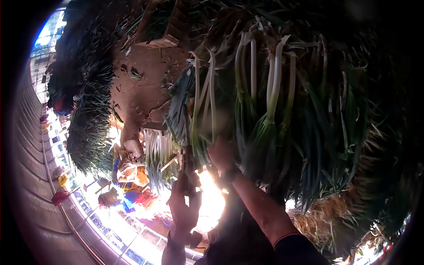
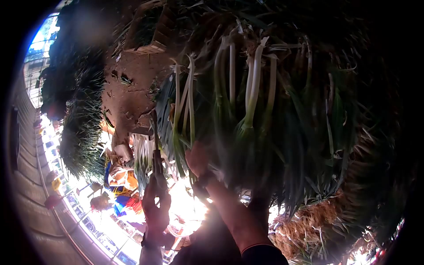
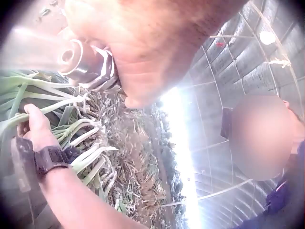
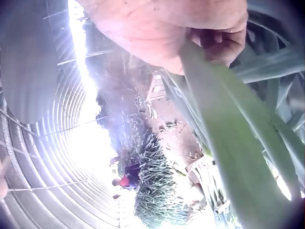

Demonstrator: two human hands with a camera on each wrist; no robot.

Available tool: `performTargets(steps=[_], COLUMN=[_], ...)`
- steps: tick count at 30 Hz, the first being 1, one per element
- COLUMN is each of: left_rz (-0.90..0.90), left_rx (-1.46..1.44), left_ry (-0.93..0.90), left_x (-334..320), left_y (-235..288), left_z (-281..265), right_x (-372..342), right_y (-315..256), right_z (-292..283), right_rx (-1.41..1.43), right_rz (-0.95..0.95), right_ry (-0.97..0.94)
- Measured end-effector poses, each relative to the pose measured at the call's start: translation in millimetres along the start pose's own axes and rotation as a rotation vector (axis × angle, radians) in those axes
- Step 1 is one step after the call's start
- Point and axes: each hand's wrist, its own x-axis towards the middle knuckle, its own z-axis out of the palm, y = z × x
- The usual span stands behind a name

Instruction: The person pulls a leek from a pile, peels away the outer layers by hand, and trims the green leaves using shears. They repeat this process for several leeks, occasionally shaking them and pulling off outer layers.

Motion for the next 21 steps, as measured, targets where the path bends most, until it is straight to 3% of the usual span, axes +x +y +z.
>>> performTargets(steps=[3, 4, 6, 8, 9, 10, 11, 13, 14, 16, 19, 21], left_rz=[0.073, 0.146, 0.164, 0.138, 0.172, 0.115, 0.057, -0.017, 0.045, 0.216, 0.094, 0.208], left_rx=[0.032, 0.101, 0.112, 0.108, 0.073, -0.006, -0.072, -0.055, -0.086, -0.075, -0.15, -0.049], left_ry=[0.004, -0.049, -0.074, -0.149, -0.17, -0.228, -0.283, -0.387, -0.381, -0.334, -0.455, -0.434], left_x=[-5, -2, -7, -6, -8, -9, -8, -4, -6, -13, -12, -20], left_y=[-17, -18, -18, -4, -11, 3, 23, 41, 47, 48, 69, 71], left_z=[9, 8, 12, 22, 32, 44, 50, 68, 80, 110, 132, 145], right_x=[8, 14, 25, -27, 3, -19, 3, 1, 9, 30, 63, 81], right_y=[12, 40, 110, -39, 24, 26, 5, 16, 31, 69, 132, 161], right_z=[19, 42, 89, -86, -66, -69, -79, -151, -194, -313, -422, -464], right_rx=[0.033, 0.037, 0.497, 0.368, 0.275, 0.254, 0.134, 0.117, 0.111, -0.236, -0.643, -0.723], right_rz=[0.09, 0.091, -0.47, -0.429, -1.085, -0.818, -0.282, -0.455, -0.45, -0.393, -0.31, -0.25], right_ry=[-0.078, -0.077, -0.149, -0.287, -0.248, 0.053, -0.156, 0.157, 0.172, 0.64, 0.907, 1.0])
